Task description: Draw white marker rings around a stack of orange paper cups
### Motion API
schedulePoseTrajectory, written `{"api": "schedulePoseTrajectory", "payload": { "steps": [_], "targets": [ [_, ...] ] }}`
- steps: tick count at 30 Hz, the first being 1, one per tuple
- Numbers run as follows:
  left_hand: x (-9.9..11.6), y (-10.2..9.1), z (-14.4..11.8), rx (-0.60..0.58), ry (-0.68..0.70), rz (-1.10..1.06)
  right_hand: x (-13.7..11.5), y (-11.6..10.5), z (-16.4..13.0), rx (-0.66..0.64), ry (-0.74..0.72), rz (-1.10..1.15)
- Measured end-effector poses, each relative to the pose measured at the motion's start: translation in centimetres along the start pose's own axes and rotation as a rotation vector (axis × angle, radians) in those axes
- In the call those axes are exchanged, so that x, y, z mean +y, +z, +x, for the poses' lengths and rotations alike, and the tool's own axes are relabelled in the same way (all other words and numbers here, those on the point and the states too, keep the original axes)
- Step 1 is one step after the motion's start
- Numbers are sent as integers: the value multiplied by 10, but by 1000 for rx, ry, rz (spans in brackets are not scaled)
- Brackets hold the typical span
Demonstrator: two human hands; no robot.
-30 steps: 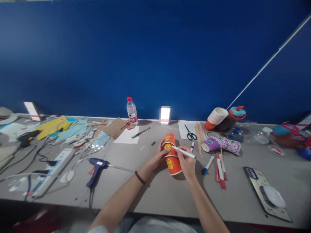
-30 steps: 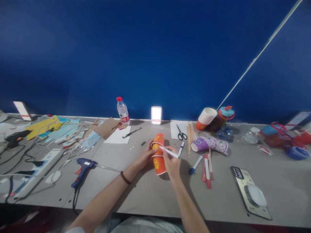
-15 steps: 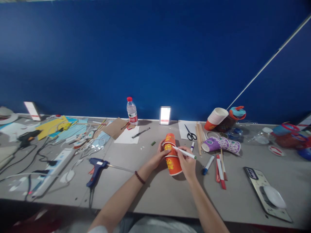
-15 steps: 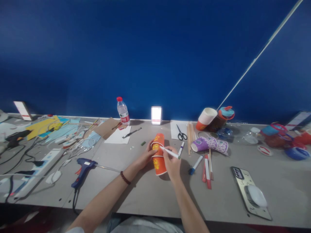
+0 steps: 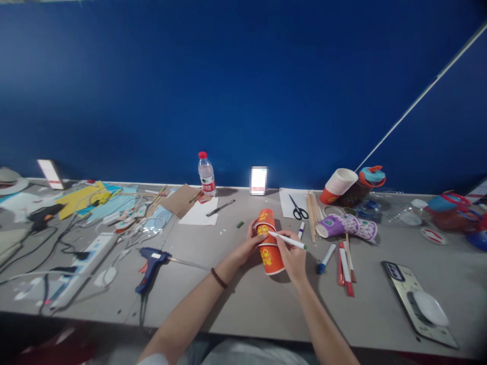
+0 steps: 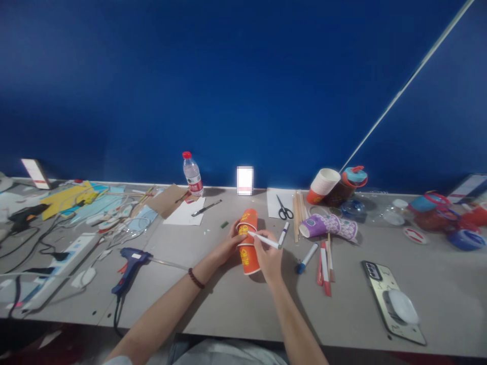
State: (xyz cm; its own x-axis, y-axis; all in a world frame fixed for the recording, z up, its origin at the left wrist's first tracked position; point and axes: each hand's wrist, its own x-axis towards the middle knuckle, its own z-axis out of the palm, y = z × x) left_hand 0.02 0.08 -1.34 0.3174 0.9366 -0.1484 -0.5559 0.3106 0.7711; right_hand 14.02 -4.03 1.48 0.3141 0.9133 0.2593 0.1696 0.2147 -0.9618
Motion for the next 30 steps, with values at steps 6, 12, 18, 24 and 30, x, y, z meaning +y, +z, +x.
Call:
{"api": "schedulePoseTrajectory", "payload": {
  "steps": [6,12,18,24,30],
  "targets": [
    [-1,-3,0,-10,8,7,0,1,0,33,45,58],
    [0,-2,0,-15,17,26,1,1,1,70,51,44],
    [-1,-1,0,-4,18,4,2,1,2,69,27,29],
    [-1,-2,1,-10,11,10,2,0,2,63,16,21],
    [-1,-2,1,2,0,23,-1,1,2,56,47,45]
  ]
}}
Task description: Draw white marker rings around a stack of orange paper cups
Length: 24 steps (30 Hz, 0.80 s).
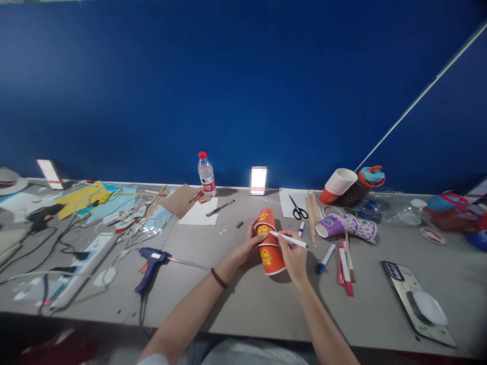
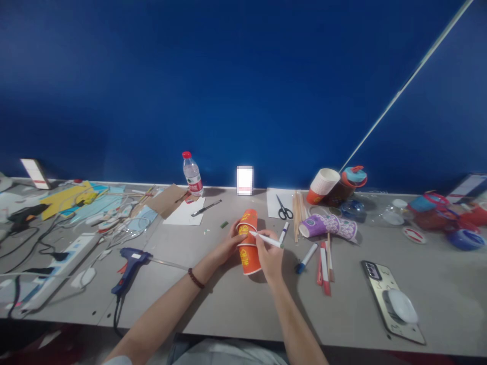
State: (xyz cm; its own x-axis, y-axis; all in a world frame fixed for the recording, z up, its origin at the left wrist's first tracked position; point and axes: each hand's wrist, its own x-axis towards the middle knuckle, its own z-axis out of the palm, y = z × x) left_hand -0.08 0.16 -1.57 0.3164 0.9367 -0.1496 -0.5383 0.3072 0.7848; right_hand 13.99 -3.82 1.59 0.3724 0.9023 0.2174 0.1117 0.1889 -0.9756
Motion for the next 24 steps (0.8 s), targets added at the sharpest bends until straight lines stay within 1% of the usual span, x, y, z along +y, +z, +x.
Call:
{"api": "schedulePoseTrajectory", "payload": {
  "steps": [4,9,14,17,24],
  "targets": [
    [0,1,0,-7,3,-9,-1,0,0,5,6,3],
    [1,3,0,12,0,-9,-1,0,-1,1,32,17],
    [0,1,1,-6,14,-6,-1,1,-1,17,10,0],
    [0,-1,1,-19,11,-1,-2,1,-1,22,20,-13],
    [1,1,0,-9,5,-5,-3,0,0,15,21,-17]
  ]
}}
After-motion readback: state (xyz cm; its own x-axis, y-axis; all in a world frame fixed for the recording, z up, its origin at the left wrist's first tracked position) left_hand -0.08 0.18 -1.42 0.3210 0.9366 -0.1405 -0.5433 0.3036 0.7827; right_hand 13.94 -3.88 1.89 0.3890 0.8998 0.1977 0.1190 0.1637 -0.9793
